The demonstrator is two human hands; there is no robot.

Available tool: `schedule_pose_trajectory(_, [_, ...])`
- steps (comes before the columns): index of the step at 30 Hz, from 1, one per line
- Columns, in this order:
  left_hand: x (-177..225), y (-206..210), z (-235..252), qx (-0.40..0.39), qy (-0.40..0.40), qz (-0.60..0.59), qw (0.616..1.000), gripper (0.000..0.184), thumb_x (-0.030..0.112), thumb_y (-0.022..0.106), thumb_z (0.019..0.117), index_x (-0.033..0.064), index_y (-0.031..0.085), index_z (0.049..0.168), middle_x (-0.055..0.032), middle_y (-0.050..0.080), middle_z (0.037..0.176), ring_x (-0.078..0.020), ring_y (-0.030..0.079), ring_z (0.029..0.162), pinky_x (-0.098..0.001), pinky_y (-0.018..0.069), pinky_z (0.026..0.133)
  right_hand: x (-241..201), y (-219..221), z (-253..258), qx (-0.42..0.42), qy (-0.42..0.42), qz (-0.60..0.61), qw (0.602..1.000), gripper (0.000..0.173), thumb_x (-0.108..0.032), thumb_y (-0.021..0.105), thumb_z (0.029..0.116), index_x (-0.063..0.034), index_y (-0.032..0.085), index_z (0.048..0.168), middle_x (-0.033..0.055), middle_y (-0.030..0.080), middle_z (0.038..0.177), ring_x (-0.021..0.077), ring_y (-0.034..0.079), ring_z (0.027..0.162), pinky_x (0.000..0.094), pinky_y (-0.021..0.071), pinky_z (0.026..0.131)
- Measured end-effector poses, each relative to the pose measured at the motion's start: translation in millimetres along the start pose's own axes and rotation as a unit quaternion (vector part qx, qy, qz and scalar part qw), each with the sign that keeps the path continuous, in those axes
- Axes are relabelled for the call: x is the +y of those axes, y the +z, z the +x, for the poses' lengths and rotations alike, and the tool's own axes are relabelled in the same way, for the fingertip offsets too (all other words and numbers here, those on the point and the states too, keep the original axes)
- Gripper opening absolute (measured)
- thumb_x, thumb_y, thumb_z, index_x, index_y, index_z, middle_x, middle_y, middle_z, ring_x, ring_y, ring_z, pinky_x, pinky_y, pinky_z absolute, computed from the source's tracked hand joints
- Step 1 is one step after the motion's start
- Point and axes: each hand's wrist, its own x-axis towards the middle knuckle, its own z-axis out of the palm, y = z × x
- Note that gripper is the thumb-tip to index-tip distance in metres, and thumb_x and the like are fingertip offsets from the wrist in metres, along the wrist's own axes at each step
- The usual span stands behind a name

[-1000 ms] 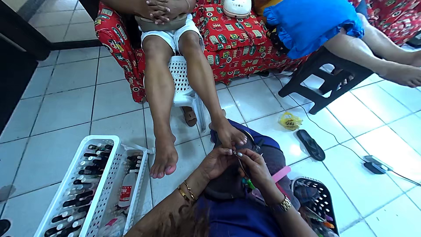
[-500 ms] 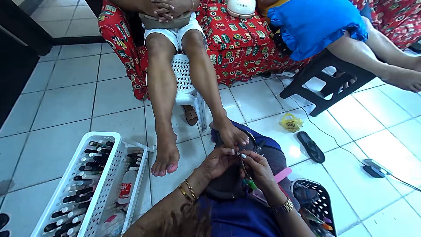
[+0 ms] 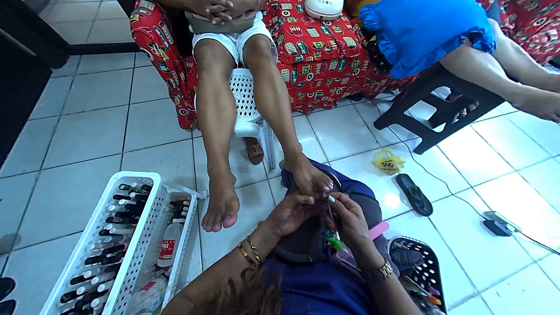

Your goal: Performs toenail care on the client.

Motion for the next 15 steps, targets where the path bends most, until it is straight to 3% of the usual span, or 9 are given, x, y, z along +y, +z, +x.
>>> schedule_pose_trajectory(7, [0.5, 2.5, -1.0, -0.002, 0.002, -0.004, 1.000, 0.013, 0.005, 0.059, 0.0941, 0.0097, 0.064, 0.105, -0.0059, 0.071, 0.098, -0.0193, 0.072, 0.093, -0.0371, 0.0571, 0.095, -10.4, 0.3, -4.7, -0.026, 0.033, -0.108, 0.993, 0.021, -0.003, 0.050, 0.1008, -0.0026, 0.070, 0.102, -0.0062, 0.064, 0.061, 0.0027, 0.058, 0.044, 0.0196, 0.0522, 0.043])
schedule_pose_trajectory(15, [-0.3, -0.3, -0.2, -0.009, 0.002, -0.012, 1.000, 0.013, 0.004, 0.057, 0.0951, 0.0094, 0.064, 0.104, -0.0065, 0.071, 0.098, -0.0202, 0.072, 0.094, -0.0383, 0.0567, 0.096, -23.3, 2.3, -2.1, -0.044, 0.040, -0.196, 0.979, 0.021, -0.005, 0.048, 0.1020, -0.0014, 0.069, 0.103, -0.0062, 0.063, 0.062, 0.0031, 0.058, 0.044, 0.0194, 0.0526, 0.044])
